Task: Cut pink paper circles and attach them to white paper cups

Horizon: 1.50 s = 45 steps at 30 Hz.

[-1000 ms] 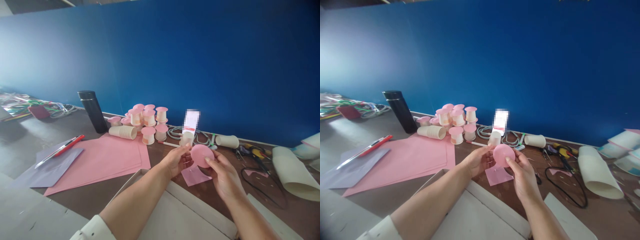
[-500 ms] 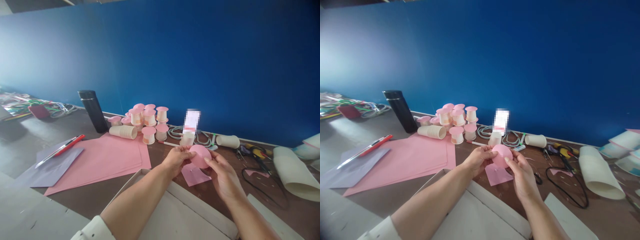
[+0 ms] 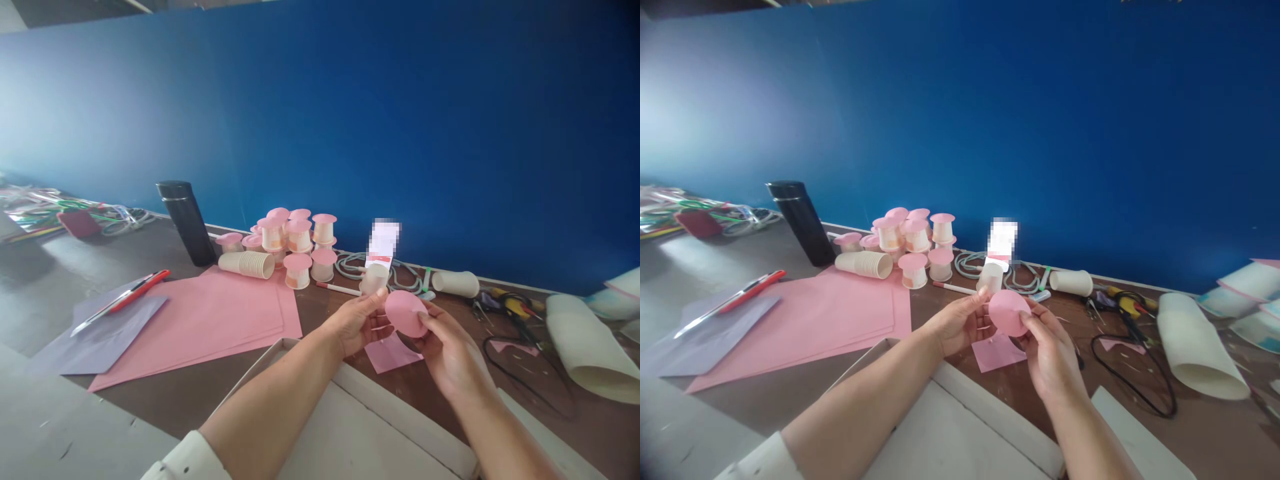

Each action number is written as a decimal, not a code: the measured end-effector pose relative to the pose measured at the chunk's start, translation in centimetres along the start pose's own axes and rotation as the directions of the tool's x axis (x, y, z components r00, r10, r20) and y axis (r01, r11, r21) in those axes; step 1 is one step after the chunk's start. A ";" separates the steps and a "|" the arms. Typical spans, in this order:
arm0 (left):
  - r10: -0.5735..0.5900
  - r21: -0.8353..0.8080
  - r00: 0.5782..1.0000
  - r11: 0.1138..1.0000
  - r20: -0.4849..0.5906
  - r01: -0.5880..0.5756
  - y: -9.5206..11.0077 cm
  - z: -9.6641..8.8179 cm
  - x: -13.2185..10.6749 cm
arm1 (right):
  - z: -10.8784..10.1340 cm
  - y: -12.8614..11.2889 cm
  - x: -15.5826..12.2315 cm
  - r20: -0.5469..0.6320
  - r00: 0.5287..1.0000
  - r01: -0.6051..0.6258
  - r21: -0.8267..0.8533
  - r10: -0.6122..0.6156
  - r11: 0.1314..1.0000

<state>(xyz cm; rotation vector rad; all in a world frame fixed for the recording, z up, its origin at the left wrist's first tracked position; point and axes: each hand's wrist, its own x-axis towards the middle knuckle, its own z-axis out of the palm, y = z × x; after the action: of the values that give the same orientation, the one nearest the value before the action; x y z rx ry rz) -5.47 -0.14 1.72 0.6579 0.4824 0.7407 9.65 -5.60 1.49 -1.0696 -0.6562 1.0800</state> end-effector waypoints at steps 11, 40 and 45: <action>0.087 0.103 0.994 0.991 -0.059 -0.081 -0.2 0.2 0.1 | -0.1 0.3 0.0 0.018 0.999 -0.030 -0.023 0.031 0.999; 0.076 0.127 0.991 0.990 -0.108 -0.062 -0.3 0.3 0.2 | 0.3 0.3 -0.3 0.027 0.999 -0.029 -0.037 0.030 0.999; 0.116 0.141 0.983 0.985 -0.141 -0.096 -0.3 0.2 0.4 | 0.4 0.2 -0.4 0.048 0.998 -0.037 -0.043 0.039 0.998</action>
<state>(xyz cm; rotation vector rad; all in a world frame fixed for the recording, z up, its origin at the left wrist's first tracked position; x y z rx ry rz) -4.95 -0.14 1.57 0.7615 0.6423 0.8683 9.11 -5.79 1.45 -1.0988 -0.7029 1.1318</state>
